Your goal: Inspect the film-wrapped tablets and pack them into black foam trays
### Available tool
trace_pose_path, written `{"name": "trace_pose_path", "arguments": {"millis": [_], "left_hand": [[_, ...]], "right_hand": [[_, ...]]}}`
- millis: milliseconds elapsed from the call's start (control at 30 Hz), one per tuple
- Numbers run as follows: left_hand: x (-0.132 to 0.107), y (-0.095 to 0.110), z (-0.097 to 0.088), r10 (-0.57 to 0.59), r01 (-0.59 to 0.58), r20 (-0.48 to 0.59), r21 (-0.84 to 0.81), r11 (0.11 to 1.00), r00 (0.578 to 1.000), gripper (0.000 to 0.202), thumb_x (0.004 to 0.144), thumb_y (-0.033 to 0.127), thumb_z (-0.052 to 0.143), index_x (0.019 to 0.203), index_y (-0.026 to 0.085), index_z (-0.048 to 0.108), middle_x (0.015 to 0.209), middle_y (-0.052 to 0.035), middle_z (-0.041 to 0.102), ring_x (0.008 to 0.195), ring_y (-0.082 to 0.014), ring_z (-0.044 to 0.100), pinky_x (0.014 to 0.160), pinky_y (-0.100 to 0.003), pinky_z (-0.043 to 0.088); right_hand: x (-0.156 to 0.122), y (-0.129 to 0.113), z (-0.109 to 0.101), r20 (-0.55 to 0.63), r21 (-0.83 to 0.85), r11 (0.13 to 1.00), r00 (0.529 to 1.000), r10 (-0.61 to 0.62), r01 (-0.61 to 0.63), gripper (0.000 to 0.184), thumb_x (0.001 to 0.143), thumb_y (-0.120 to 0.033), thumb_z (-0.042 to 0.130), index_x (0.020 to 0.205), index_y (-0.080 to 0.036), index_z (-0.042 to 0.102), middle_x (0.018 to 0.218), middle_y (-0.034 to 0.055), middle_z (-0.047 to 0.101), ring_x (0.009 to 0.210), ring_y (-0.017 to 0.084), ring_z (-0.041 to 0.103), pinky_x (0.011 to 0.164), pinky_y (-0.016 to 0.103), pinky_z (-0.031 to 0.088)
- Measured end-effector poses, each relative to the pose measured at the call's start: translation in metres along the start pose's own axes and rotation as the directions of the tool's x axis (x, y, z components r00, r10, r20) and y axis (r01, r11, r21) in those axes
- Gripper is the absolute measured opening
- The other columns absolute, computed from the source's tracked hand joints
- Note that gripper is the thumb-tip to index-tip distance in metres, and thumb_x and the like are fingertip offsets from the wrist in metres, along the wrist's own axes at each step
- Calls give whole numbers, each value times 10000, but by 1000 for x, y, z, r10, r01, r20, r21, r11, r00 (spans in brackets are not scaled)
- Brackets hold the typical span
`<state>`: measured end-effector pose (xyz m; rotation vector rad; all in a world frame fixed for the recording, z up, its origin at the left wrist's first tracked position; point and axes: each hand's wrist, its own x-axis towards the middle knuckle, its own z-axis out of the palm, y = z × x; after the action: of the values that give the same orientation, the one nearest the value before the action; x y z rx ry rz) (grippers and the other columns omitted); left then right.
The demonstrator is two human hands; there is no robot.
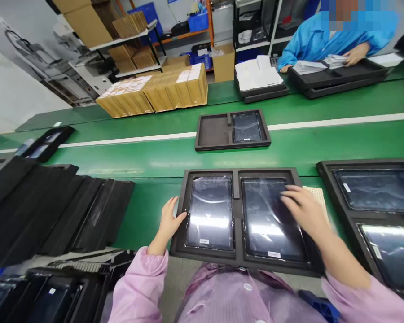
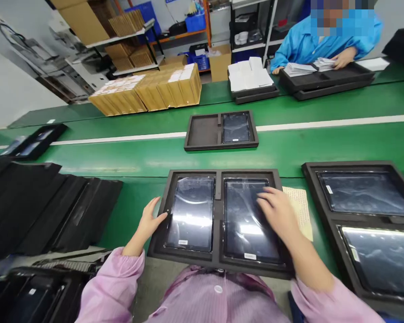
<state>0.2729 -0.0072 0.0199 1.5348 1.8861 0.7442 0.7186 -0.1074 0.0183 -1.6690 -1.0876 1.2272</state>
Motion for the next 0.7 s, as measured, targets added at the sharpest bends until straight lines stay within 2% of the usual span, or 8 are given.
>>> {"name": "trace_pose_path", "arguments": {"millis": [100,167,300,400,500,600,667,700], "left_hand": [[13,-5,12,-40,40,155,2,999,987,848,620,328,677,1385,138,365,1463,-184,376,1377,-321,312,1142,-484,212],[18,-6,16,-96,109,248,-40,993,964,937,657,330,660,1455,130,211,1503,-187,306,1393,-303,287,1146,-460,210],[18,-11,18,-124,162,311,-102,981,942,999,689,330,663,1484,173,79,1533,-160,251,1409,-279,253,1150,-424,210],[17,-15,21,-113,149,295,-101,984,949,1018,691,346,684,1486,198,65,1546,-167,202,1415,-297,230,1149,-458,197],[16,-18,22,-84,102,232,-69,992,969,1032,676,351,706,1486,211,82,1568,-168,81,1435,-321,148,1149,-496,172],[13,-24,18,133,-127,217,-41,991,967,592,733,352,663,1292,234,508,1589,-60,-41,1447,-333,25,1155,-508,128],[10,-29,12,369,-364,281,-72,929,886,167,790,323,600,879,234,710,1589,40,39,1447,-338,20,1156,-524,115],[8,-31,9,462,-456,306,-95,885,832,175,807,299,577,714,227,707,1578,62,115,1446,-341,43,1151,-540,123]], "right_hand": [[-10,-6,46,5,-25,999,999,-38,38,231,920,-376,546,1062,-216,635,1131,82,626,942,183,605,795,364,541],[-27,-7,68,4,-43,998,999,-49,49,255,894,-338,560,1124,-254,629,1205,68,602,1051,235,559,875,432,506],[-50,-23,102,74,-88,992,994,-80,87,292,832,-313,566,1110,-358,641,1134,-16,632,1111,329,511,890,521,483],[-41,-54,127,221,-160,962,958,-183,220,303,821,-272,555,1100,-351,640,1054,-14,647,1081,337,531,873,540,483],[-24,-89,158,483,-208,884,830,-280,419,273,837,-211,515,1077,-242,642,1029,32,655,1041,276,559,932,532,441],[-20,-107,183,654,-126,836,679,-335,535,173,828,-185,519,923,-219,659,904,10,681,905,178,611,981,420,437],[-23,-105,185,706,0,766,542,-455,642,188,853,-163,484,910,-233,648,875,-11,691,864,127,631,985,309,448],[-24,-101,180,680,42,710,501,-536,703,216,874,-154,450,950,-228,638,911,-2,696,900,120,634,987,292,451]]}}
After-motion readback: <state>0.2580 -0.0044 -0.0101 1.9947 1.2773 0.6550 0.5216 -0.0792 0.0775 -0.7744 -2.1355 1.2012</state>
